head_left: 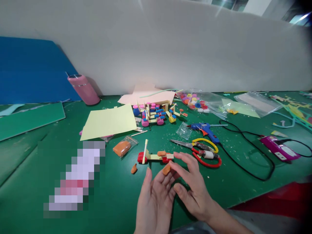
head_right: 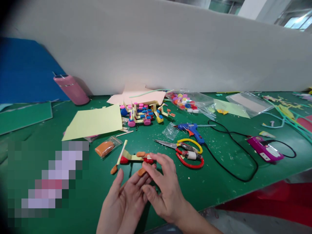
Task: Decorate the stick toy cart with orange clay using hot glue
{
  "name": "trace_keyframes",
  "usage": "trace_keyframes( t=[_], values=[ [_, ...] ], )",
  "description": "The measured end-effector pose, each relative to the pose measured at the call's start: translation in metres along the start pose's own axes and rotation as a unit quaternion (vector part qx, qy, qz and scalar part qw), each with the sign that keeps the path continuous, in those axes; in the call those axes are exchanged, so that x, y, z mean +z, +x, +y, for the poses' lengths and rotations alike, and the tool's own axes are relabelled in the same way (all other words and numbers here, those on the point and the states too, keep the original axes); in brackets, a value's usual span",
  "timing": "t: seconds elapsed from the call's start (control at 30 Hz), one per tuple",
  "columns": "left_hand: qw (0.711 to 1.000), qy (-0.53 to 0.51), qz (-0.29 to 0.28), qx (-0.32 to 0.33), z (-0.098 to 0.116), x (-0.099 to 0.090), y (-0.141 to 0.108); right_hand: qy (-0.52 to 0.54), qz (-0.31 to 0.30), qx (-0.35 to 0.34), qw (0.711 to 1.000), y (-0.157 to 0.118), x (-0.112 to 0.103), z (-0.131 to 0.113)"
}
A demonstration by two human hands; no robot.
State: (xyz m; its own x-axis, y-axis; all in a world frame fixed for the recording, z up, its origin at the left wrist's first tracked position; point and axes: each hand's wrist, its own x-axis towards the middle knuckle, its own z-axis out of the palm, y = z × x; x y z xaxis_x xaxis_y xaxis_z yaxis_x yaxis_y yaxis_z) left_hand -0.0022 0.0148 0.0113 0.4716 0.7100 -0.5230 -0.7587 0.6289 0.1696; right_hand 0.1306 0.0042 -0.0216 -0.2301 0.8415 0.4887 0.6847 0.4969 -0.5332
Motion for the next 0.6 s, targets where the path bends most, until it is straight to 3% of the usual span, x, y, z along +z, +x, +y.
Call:
trace_keyframes(
  t=[0.13,0.27,0.6],
  values=[
    [1.000,-0.012,-0.024,-0.002,-0.0015,0.0003,-0.0023,-0.049,-0.020,-0.021,0.998,-0.0007,0.0020,0.0020],
    [1.000,-0.007,-0.022,-0.002,-0.0015,-0.0003,-0.0029,-0.025,-0.013,-0.001,1.000,-0.0012,0.0029,0.0036],
    [1.000,0.002,-0.027,-0.009,0.0003,-0.0003,-0.0048,-0.021,-0.012,-0.027,0.999,-0.0007,-0.0020,0.0025]
  ],
)
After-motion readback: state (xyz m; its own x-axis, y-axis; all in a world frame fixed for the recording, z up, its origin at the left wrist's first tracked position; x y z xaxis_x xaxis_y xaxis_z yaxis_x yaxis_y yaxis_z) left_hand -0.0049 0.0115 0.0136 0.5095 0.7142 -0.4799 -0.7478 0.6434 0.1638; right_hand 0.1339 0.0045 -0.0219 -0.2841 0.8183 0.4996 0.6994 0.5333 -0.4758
